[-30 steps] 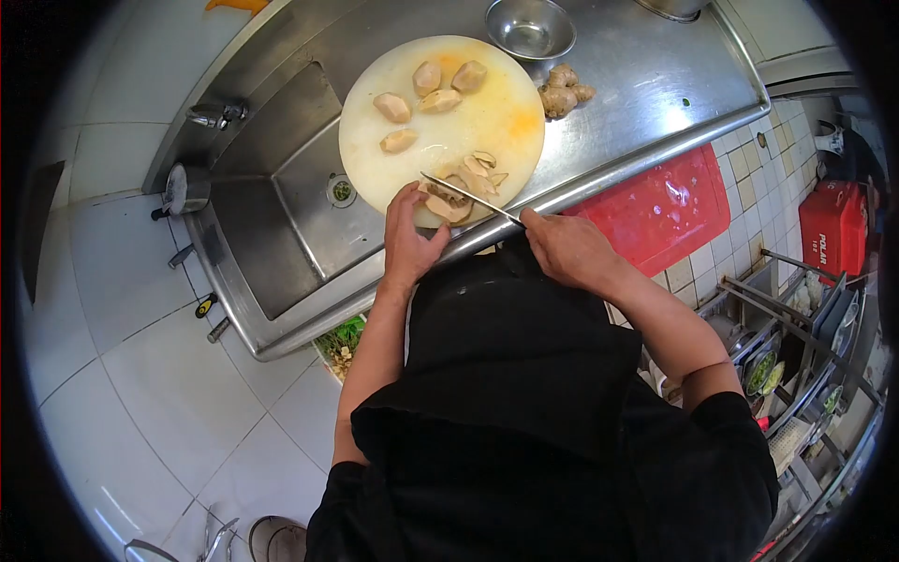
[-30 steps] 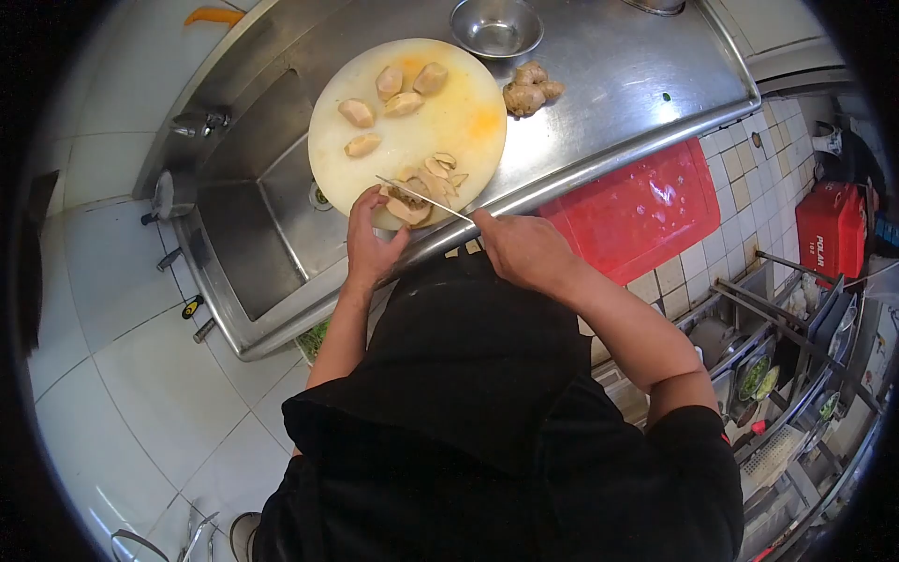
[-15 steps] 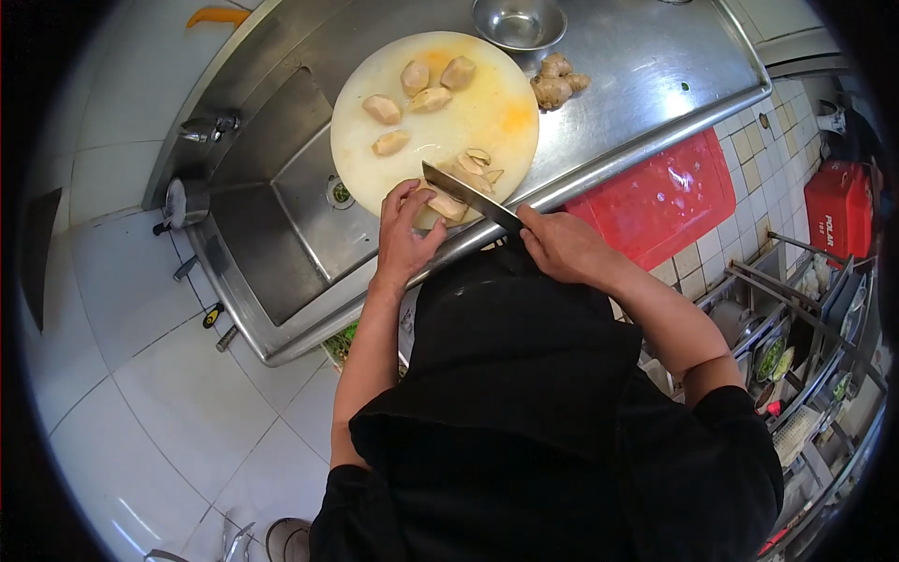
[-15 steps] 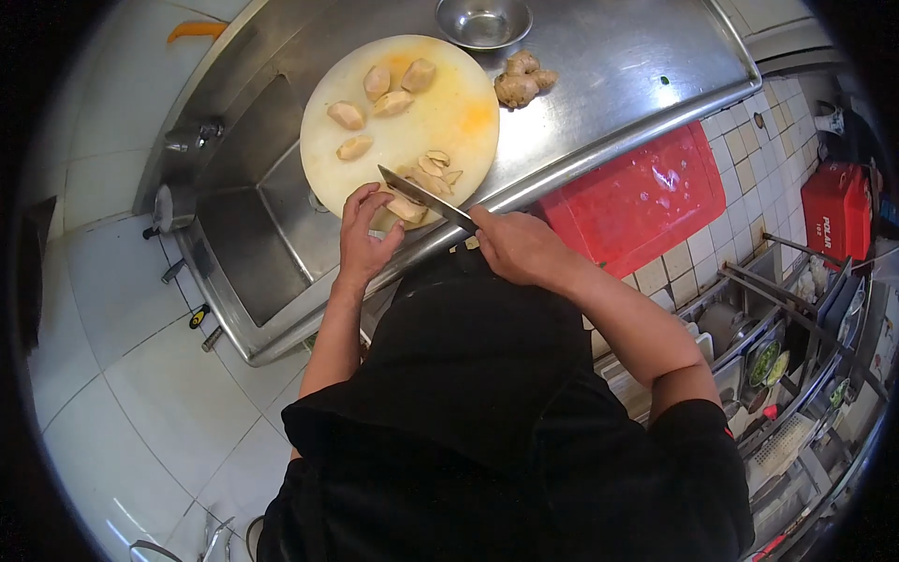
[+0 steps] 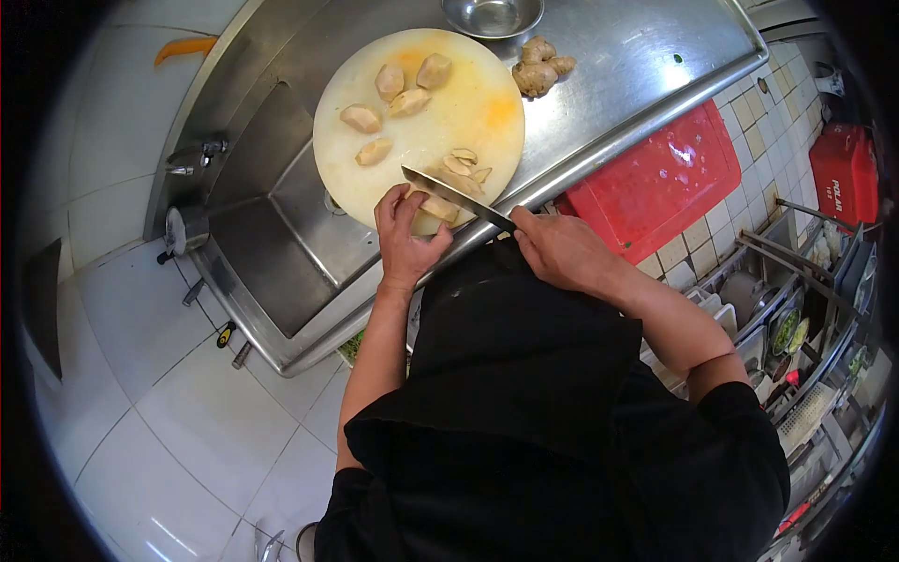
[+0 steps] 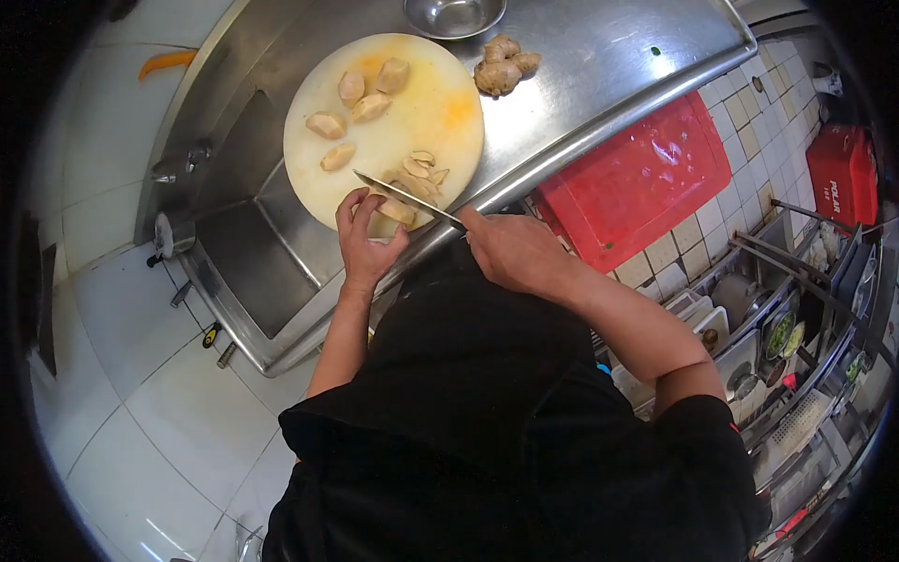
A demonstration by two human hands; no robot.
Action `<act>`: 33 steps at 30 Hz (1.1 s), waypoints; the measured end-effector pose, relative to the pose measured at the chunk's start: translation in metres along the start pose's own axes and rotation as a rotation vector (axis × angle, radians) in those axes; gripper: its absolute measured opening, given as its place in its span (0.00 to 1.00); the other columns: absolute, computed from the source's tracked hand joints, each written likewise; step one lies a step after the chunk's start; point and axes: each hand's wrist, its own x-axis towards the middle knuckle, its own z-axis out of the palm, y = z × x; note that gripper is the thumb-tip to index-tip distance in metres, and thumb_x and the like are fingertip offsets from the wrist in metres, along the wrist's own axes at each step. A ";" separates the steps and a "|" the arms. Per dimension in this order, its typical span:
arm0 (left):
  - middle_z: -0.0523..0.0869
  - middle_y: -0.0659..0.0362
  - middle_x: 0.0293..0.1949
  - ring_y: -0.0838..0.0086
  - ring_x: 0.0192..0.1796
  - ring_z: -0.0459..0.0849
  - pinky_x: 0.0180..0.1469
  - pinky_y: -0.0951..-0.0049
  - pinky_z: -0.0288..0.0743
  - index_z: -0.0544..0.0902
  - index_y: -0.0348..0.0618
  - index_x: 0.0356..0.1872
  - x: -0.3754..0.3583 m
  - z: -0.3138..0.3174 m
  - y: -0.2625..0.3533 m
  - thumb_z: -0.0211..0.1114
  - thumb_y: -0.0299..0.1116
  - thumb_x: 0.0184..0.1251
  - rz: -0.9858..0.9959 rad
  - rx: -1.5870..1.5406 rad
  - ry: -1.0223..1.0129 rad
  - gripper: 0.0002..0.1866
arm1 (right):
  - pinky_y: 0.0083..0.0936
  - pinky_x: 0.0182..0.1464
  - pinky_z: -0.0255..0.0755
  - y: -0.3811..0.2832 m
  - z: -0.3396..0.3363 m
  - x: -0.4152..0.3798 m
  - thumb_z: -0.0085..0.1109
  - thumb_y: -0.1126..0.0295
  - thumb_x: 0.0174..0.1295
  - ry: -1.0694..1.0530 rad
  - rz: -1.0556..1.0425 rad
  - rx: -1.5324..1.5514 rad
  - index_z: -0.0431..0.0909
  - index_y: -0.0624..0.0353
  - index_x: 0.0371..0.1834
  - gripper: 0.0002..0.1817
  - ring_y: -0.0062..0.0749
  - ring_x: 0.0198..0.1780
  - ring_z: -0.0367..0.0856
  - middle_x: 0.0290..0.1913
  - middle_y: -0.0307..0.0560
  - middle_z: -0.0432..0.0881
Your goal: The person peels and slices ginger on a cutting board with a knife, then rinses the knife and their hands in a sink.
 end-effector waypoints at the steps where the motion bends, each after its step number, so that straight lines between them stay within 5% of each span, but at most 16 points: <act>1: 0.75 0.47 0.62 0.50 0.65 0.75 0.67 0.55 0.75 0.83 0.45 0.53 -0.001 0.001 0.000 0.79 0.33 0.42 0.000 -0.001 -0.006 0.30 | 0.59 0.44 0.74 0.000 0.000 -0.001 0.51 0.69 0.75 0.007 -0.010 -0.007 0.67 0.62 0.50 0.09 0.67 0.41 0.83 0.35 0.65 0.84; 33: 0.72 0.49 0.58 0.55 0.59 0.80 0.61 0.59 0.81 0.83 0.39 0.52 -0.011 0.009 0.002 0.79 0.29 0.42 -0.046 -0.062 0.092 0.29 | 0.51 0.36 0.79 -0.019 -0.012 0.016 0.52 0.73 0.70 -0.147 -0.057 -0.240 0.68 0.64 0.48 0.09 0.58 0.33 0.86 0.29 0.59 0.84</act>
